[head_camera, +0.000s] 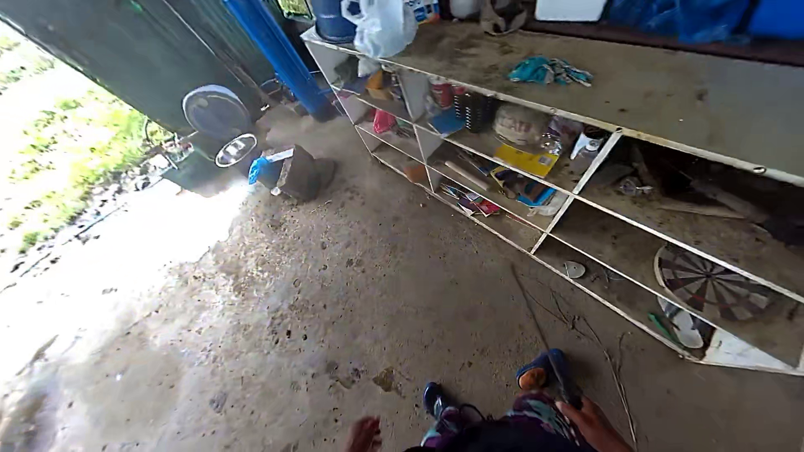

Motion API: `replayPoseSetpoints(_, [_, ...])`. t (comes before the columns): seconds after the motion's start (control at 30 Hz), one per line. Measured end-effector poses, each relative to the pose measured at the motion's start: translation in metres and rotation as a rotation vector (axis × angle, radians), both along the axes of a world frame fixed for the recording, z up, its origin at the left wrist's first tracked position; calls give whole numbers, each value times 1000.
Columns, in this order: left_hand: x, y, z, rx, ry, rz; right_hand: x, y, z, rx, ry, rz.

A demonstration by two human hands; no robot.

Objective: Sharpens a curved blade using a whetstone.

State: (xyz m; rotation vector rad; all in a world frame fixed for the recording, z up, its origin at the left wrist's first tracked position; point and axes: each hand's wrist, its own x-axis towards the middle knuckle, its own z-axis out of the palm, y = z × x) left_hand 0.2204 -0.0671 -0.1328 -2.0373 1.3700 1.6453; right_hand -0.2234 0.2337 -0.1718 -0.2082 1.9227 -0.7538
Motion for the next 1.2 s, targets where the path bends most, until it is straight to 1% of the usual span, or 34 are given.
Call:
replayPoseSetpoints(0.03, [-1, -11, -2, 17, 74, 51, 24, -23, 6, -96, -17, 29])
replayPoseSetpoints(0.07, [-7, -20, 4, 34, 142, 71, 43, -51, 16, -151, -59, 81])
replayPoseSetpoints(0.17, [-44, -45, 47, 46, 400, -19, 87, -159, 60, -185, -116, 254])
replayPoseSetpoints(0.23, [-66, -58, 79, 47, 568, -62, 118, -231, 100, -203, -89, 368])
replayPoseSetpoints(0.27, [-75, -64, 92, 40, 652, -58, 135, -263, 119, -241, -70, 419])
replayPoseSetpoints(0.33, [-86, -81, 109, 17, 832, 0, 168, -314, 147, -388, -16, 483])
replayPoseSetpoints(0.37, [-88, -90, 114, -7, 913, 56, 185, -334, 154, -488, 34, 499])
replayPoseSetpoints(0.43, [-82, -113, 117, -72, 1028, 205, 217, -365, 151, -721, 201, 492])
replayPoseSetpoints(0.47, [-75, -126, 116, -117, 1056, 286, 229, -381, 145, -839, 277, 490])
replayPoseSetpoints(0.5, [-68, -139, 115, -171, 1049, 362, 238, -398, 138, -913, 326, 489])
replayPoseSetpoints(0.53, [-60, -153, 113, -227, 1023, 426, 244, -414, 133, -932, 353, 491])
replayPoseSetpoints(0.57, [-51, -169, 110, -280, 974, 474, 246, -432, 126, -908, 373, 501])
replayPoseSetpoints(0.6, [-41, -186, 107, -327, 897, 516, 243, -452, 118, -863, 364, 518])
replayPoseSetpoints(0.67, [-15, -221, 96, -392, 696, 562, 227, -492, 111, -690, 260, 534])
replayPoseSetpoints(0.7, [1, -239, 89, -421, 580, 554, 215, -512, 109, -599, 184, 521])
replayPoseSetpoints(0.77, [33, -270, 83, -476, 314, 450, 186, -553, 101, -476, 65, 448])
replayPoseSetpoints(0.83, [57, -295, 91, -534, 25, 314, 156, -595, 95, -413, 6, 360])
replayPoseSetpoints(0.9, [73, -317, 99, -619, -129, 282, 128, -641, 96, -381, -32, 284])
replayPoseSetpoints(0.97, [90, -347, 99, -636, -163, 272, 108, -693, 104, -382, -64, 282])
replayPoseSetpoints(1.03, [104, -385, 98, -554, -216, 220, 99, -752, 119, -398, -92, 360])
replayPoseSetpoints(1.1, [108, -412, 106, -472, -338, 135, 109, -808, 143, -406, -131, 465])
replayPoseSetpoints(1.17, [106, -435, 111, -474, -443, 73, 128, -868, 164, -445, -158, 532])
replayPoseSetpoints(1.2, [107, -445, 110, -502, -459, 60, 139, -899, 168, -473, -161, 558])
